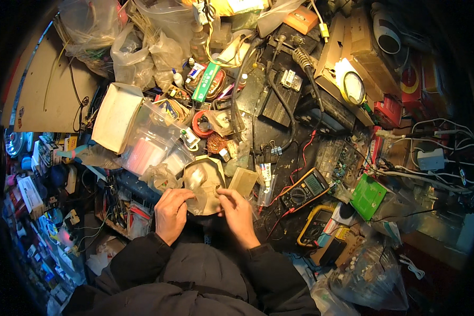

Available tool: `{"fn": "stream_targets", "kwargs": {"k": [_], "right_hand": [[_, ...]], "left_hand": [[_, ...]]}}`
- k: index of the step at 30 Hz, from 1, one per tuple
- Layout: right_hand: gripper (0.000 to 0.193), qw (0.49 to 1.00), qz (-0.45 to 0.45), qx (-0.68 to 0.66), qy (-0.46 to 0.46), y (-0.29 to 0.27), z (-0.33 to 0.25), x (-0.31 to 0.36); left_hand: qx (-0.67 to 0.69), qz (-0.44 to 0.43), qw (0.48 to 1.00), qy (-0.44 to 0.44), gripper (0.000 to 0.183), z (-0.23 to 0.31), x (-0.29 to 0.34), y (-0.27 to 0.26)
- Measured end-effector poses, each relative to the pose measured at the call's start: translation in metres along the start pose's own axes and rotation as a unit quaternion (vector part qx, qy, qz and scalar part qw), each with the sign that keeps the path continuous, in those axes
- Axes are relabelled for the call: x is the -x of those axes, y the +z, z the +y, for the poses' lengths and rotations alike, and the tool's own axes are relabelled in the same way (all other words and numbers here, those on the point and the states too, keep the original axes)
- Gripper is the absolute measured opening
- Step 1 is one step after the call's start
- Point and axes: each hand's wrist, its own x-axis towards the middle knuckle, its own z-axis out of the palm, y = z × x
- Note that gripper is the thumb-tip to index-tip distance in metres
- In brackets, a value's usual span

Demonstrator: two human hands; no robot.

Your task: The person works at a cluttered electronics workbench, handling a small black electronic component and a plastic bag. They open a drawer, select a screwdriver, and use it to manipulate the component. The person continues to adjust the component with the screwdriver while holding it in their other hand.

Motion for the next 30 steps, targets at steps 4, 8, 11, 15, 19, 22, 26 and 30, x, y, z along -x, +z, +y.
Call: {"fn": "stream_targets", "kwargs": {"k": [4, 8, 11, 15, 19, 22, 26, 30], "right_hand": [[0.015, 0.923, 0.184, 0.292, -0.171, -0.022, -0.011, 0.005], [0.016, 0.881, 0.220, 0.352, -0.225, -0.038, -0.028, -0.013], [0.029, 0.849, 0.223, 0.420, -0.230, -0.036, -0.038, -0.041], [0.051, 0.808, 0.194, 0.505, -0.232, -0.025, -0.036, -0.059], [0.064, 0.802, 0.159, 0.534, -0.218, -0.021, -0.019, -0.049], [0.065, 0.813, 0.152, 0.524, -0.203, -0.020, -0.004, -0.037], [0.058, 0.829, 0.169, 0.486, -0.220, -0.013, 0.007, -0.036], [0.051, 0.855, 0.172, 0.431, -0.229, -0.030, -0.018, -0.035]], "left_hand": [[0.001, 0.011, 1.000, -0.012, 0.030, -0.002, -0.003, 0.001], [0.024, 0.010, 0.998, -0.050, 0.029, -0.006, -0.002, 0.004], [0.014, 0.000, 0.999, -0.044, 0.028, -0.009, 0.000, 0.003], [0.011, -0.010, 0.999, -0.048, 0.027, -0.013, 0.001, -0.001], [0.010, -0.008, 0.999, -0.049, 0.026, -0.016, 0.001, -0.003], [0.012, -0.008, 0.999, -0.046, 0.026, -0.017, 0.000, -0.003], [0.020, -0.012, 0.999, -0.039, 0.026, -0.017, 0.000, -0.002], [0.016, -0.018, 0.999, -0.034, 0.026, -0.018, 0.000, -0.003]]}}
